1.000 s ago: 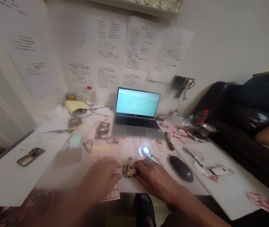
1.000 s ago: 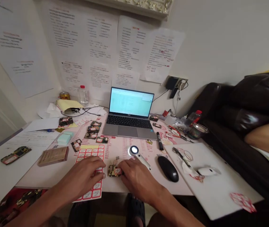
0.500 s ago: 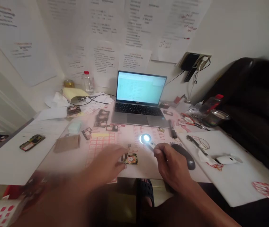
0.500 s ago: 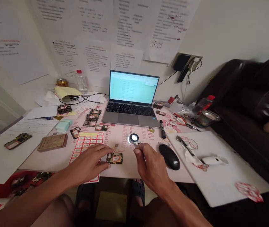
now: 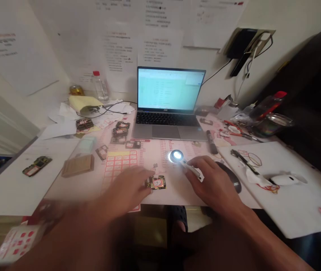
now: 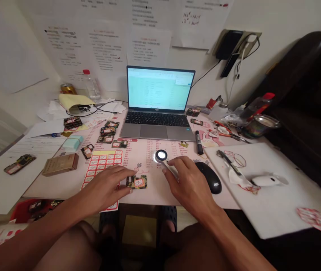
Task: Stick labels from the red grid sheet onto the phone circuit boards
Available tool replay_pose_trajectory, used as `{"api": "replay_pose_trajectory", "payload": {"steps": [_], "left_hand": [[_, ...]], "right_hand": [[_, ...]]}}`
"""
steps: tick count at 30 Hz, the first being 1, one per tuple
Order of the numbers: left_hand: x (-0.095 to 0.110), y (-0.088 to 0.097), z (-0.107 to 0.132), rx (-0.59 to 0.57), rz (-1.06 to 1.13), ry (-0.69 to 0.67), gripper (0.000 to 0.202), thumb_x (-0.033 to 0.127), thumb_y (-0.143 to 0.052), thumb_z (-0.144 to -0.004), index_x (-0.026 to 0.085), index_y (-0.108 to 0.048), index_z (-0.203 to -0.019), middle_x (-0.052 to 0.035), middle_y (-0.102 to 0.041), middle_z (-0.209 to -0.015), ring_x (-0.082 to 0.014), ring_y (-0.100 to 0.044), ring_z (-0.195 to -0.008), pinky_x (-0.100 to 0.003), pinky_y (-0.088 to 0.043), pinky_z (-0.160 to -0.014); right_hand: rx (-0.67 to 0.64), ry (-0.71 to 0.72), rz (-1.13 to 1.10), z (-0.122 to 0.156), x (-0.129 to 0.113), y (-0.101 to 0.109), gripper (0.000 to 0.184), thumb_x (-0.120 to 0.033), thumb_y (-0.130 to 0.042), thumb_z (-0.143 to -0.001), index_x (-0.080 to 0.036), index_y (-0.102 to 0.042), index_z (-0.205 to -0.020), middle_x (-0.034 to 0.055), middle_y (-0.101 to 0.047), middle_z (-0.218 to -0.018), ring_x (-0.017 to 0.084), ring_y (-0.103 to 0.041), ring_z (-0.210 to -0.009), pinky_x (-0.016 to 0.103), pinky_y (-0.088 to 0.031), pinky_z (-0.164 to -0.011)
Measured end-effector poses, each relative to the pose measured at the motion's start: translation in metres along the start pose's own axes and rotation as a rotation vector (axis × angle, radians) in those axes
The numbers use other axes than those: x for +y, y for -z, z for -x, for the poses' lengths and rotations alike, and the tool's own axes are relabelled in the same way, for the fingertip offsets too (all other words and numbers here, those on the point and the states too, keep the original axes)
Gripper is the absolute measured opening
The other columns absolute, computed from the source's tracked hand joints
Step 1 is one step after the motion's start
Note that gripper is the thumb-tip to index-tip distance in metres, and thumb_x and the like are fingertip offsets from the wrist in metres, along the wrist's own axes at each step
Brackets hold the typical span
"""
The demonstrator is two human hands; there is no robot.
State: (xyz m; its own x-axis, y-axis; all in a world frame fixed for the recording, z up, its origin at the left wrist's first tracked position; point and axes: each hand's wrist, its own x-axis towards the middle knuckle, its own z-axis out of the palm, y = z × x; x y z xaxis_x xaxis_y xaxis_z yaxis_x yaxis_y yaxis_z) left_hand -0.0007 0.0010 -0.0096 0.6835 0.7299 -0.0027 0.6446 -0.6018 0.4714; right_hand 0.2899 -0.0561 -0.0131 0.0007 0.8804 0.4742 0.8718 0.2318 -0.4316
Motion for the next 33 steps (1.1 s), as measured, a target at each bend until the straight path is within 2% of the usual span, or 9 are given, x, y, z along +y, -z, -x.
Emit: {"api": "replay_pose_trajectory", "payload": {"steps": [3,7,10,16,20,24,29,33], "left_hand": [[0.0,-0.001,0.001,-0.001,0.004,0.007,0.046,0.018,-0.077,-0.097,0.024,-0.072,-0.142,-0.0099,-0.076,-0.14,-0.0333,-0.07,-0.13,-0.048,-0.058,-0.107],[0.003,-0.002,0.001,0.007,0.014,0.03,0.048,0.015,-0.077,-0.095,0.026,-0.072,-0.142,-0.0076,-0.076,-0.14,-0.0316,-0.07,-0.13,-0.045,-0.057,-0.107],[0.005,-0.002,0.0,0.021,0.022,0.03,0.051,0.013,-0.077,-0.094,0.028,-0.072,-0.142,-0.0068,-0.077,-0.137,-0.0306,-0.071,-0.127,-0.044,-0.057,-0.105],[0.007,0.0,-0.002,0.008,0.012,0.039,0.041,0.013,-0.078,-0.092,0.027,-0.075,-0.131,-0.0069,-0.077,-0.132,-0.0312,-0.071,-0.123,-0.043,-0.058,-0.099],[0.008,0.0,-0.001,0.004,0.008,0.048,0.038,0.013,-0.078,-0.092,0.024,-0.076,-0.128,-0.008,-0.078,-0.129,-0.032,-0.071,-0.122,-0.044,-0.059,-0.099],[0.01,0.002,-0.002,-0.016,0.018,0.085,0.028,0.015,-0.079,-0.092,0.023,-0.078,-0.118,-0.008,-0.078,-0.126,-0.0331,-0.072,-0.12,-0.046,-0.058,-0.1],[0.017,0.008,-0.006,-0.05,0.064,0.162,0.036,0.013,-0.078,-0.09,0.028,-0.08,-0.122,-0.0051,-0.08,-0.119,-0.033,-0.073,-0.118,-0.044,-0.058,-0.098],[0.021,0.011,-0.008,-0.06,0.113,0.216,0.032,0.011,-0.079,-0.087,0.026,-0.081,-0.115,-0.0046,-0.08,-0.119,-0.033,-0.073,-0.118,-0.044,-0.057,-0.098]], "right_hand": [[-0.029,0.01,-0.045,0.002,-0.006,-0.001,0.018,-0.038,-0.058,-0.109,-0.026,-0.069,-0.101,0.007,-0.076,-0.102,0.024,-0.074,-0.094,0.036,-0.055,-0.082],[-0.16,0.029,-0.137,0.004,-0.022,-0.007,0.015,-0.027,-0.058,-0.106,-0.027,-0.069,-0.095,-0.0005,-0.073,-0.086,0.016,-0.067,-0.068,0.03,-0.05,-0.064],[-0.249,0.028,-0.179,0.004,-0.03,-0.014,0.014,-0.024,-0.059,-0.103,-0.027,-0.07,-0.095,-0.0029,-0.072,-0.079,0.015,-0.063,-0.061,0.028,-0.047,-0.059],[-0.336,0.032,-0.193,0.003,-0.032,-0.022,0.015,-0.022,-0.057,-0.102,-0.026,-0.07,-0.098,0.0006,-0.078,-0.092,0.017,-0.069,-0.072,0.03,-0.05,-0.066],[-0.35,0.012,-0.177,0.003,-0.03,-0.023,0.016,-0.024,-0.055,-0.104,-0.026,-0.071,-0.1,0.0026,-0.078,-0.093,0.019,-0.069,-0.076,0.033,-0.05,-0.071],[-0.404,0.009,-0.205,0.004,-0.034,-0.028,0.014,-0.02,-0.058,-0.102,-0.026,-0.071,-0.101,0.0014,-0.079,-0.094,0.018,-0.072,-0.078,0.031,-0.051,-0.071],[-0.447,-0.017,-0.198,0.004,-0.044,-0.039,0.015,-0.019,-0.059,-0.103,-0.025,-0.073,-0.105,0.0033,-0.081,-0.099,0.021,-0.075,-0.083,0.033,-0.051,-0.074],[-0.468,-0.038,-0.193,-0.001,-0.046,-0.043,0.017,-0.016,-0.061,-0.1,-0.025,-0.075,-0.103,0.0023,-0.081,-0.098,0.019,-0.074,-0.082,0.031,-0.049,-0.073]]}}
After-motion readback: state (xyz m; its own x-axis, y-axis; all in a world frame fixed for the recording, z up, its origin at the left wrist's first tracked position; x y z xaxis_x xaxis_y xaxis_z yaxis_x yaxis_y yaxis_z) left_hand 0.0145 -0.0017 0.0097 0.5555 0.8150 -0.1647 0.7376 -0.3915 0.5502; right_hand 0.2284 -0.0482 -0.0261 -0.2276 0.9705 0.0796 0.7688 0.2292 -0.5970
